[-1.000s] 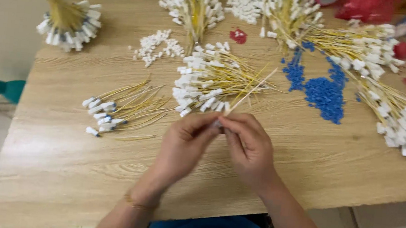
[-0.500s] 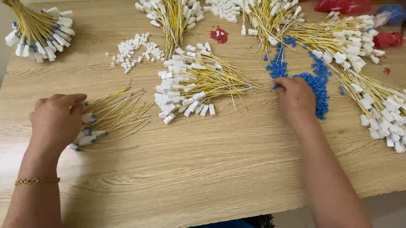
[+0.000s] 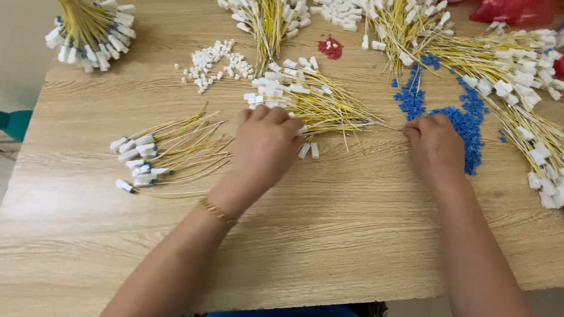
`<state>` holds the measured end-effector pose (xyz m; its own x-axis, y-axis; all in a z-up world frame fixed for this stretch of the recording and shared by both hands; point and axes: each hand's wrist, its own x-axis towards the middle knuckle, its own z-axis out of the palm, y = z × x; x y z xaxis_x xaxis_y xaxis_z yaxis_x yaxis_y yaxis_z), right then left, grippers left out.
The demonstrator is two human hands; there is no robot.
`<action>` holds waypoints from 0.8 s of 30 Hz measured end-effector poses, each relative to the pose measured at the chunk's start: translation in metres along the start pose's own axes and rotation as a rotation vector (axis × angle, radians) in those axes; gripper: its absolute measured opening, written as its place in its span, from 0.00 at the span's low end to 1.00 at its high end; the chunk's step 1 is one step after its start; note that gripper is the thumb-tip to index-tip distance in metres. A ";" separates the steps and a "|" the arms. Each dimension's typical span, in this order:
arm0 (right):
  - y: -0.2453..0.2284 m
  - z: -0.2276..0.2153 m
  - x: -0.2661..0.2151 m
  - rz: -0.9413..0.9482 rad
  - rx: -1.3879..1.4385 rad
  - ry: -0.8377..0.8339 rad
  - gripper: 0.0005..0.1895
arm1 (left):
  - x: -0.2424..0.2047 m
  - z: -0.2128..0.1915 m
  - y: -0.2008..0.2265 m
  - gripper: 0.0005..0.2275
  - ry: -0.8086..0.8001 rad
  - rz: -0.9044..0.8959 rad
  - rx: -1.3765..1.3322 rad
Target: Manually assemble electrical wiring harnesses by inserting pins into connectors.
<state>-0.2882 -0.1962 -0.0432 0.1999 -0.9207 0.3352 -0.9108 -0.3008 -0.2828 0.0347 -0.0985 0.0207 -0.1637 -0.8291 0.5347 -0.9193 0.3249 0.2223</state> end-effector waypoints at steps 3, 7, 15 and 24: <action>-0.001 0.000 -0.002 -0.028 0.025 0.051 0.06 | 0.006 0.020 0.002 0.05 -0.018 -0.007 0.119; -0.034 -0.030 -0.023 0.040 0.247 0.145 0.08 | 0.006 0.029 0.003 0.03 -0.064 -0.021 0.203; -0.139 -0.046 -0.085 0.229 1.322 -0.024 0.10 | -0.019 -0.019 0.021 0.11 -0.236 -0.511 -0.692; -0.184 -0.027 -0.095 0.091 1.374 -0.089 0.07 | -0.071 -0.036 0.047 0.16 -0.119 -0.602 -1.393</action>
<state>-0.1498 -0.0463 0.0014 0.2292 -0.9471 0.2248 0.1528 -0.1931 -0.9692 0.0162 -0.0078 0.0228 0.0105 -0.9993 0.0351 0.1909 0.0365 0.9809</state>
